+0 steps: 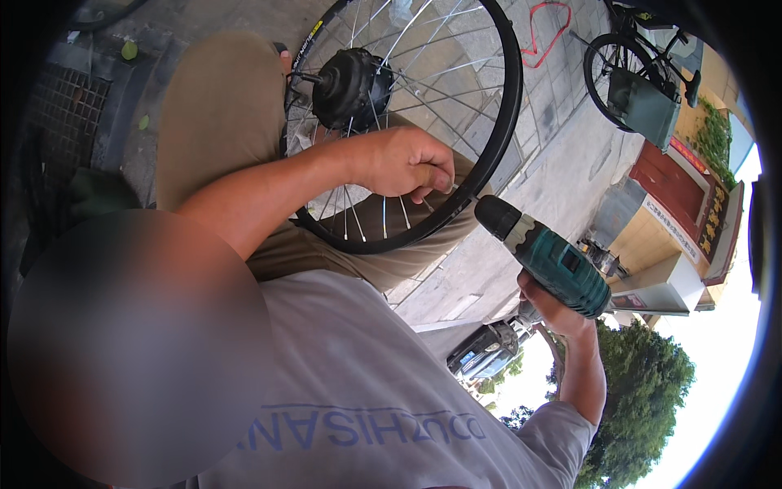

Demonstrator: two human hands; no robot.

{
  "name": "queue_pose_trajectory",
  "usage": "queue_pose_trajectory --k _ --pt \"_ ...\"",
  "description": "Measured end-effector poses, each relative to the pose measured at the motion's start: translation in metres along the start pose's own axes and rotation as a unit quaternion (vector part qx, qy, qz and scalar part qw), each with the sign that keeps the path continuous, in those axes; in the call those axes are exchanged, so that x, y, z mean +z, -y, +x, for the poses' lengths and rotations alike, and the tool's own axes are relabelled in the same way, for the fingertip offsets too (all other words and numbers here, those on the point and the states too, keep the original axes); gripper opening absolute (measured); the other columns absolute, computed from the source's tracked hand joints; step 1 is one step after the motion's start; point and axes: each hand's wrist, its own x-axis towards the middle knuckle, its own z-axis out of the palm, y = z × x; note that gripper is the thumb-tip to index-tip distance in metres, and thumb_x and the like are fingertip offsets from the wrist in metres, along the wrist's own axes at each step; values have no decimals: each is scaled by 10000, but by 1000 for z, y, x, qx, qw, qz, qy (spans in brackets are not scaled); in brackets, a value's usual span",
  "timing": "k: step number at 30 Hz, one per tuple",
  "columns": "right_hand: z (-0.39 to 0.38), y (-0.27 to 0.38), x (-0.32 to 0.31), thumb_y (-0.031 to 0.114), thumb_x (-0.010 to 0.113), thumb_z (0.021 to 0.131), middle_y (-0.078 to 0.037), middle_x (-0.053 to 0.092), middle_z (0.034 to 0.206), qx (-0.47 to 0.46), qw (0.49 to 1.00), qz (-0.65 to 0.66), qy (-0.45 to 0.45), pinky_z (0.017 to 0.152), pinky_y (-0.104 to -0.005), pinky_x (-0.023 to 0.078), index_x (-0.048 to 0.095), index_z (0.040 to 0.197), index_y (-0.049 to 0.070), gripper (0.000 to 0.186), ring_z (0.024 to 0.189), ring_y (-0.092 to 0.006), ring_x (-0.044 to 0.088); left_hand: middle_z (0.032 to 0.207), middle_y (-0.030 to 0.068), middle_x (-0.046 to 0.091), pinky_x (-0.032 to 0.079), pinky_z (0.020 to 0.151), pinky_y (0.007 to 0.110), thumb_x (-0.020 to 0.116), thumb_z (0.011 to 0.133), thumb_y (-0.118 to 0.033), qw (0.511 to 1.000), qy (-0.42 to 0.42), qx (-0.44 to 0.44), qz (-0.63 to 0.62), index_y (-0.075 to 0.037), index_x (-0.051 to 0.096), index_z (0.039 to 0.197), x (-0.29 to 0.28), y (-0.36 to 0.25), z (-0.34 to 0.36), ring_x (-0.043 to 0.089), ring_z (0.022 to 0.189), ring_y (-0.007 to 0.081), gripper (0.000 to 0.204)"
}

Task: The person uses a cordless drill to tighten spokes on a bicycle wheel. They then remove the tire from the rim and inspect the wheel hub and spokes.

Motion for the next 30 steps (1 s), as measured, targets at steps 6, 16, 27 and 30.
queue_pose_trajectory --k 6,16,27,30 --pt "2 3 -4 185 805 834 -74 725 911 -86 994 -51 -39 689 -379 569 765 1022 142 197 783 -281 709 807 37 682 548 710 283 592 1041 -95 1000 -4 5 5 16 683 1035 0 -2 -1 671 737 113 143" --pt "0 -3 -1 176 812 859 -59 745 942 -71 997 -2 -30 719 -353 575 765 1050 138 200 818 -247 721 801 35 677 539 707 279 586 1052 -103 1000 -3 8 -2 14 680 1031 2 1 0 676 738 112 151" --pt "-1 -11 4 136 827 859 -50 737 906 53 994 91 -40 703 -329 559 754 1086 103 241 765 -188 699 833 37 699 535 765 288 559 1056 -92 999 42 -4 -4 16 679 1139 -4 -5 7 682 802 133 181" --pt "4 -35 11 15 703 902 -27 686 832 61 988 144 1 673 -296 562 672 1217 -3 318 713 -128 659 892 51 723 544 813 298 540 1054 -70 999 51 -11 10 18 660 1228 1 4 14 691 863 151 229"
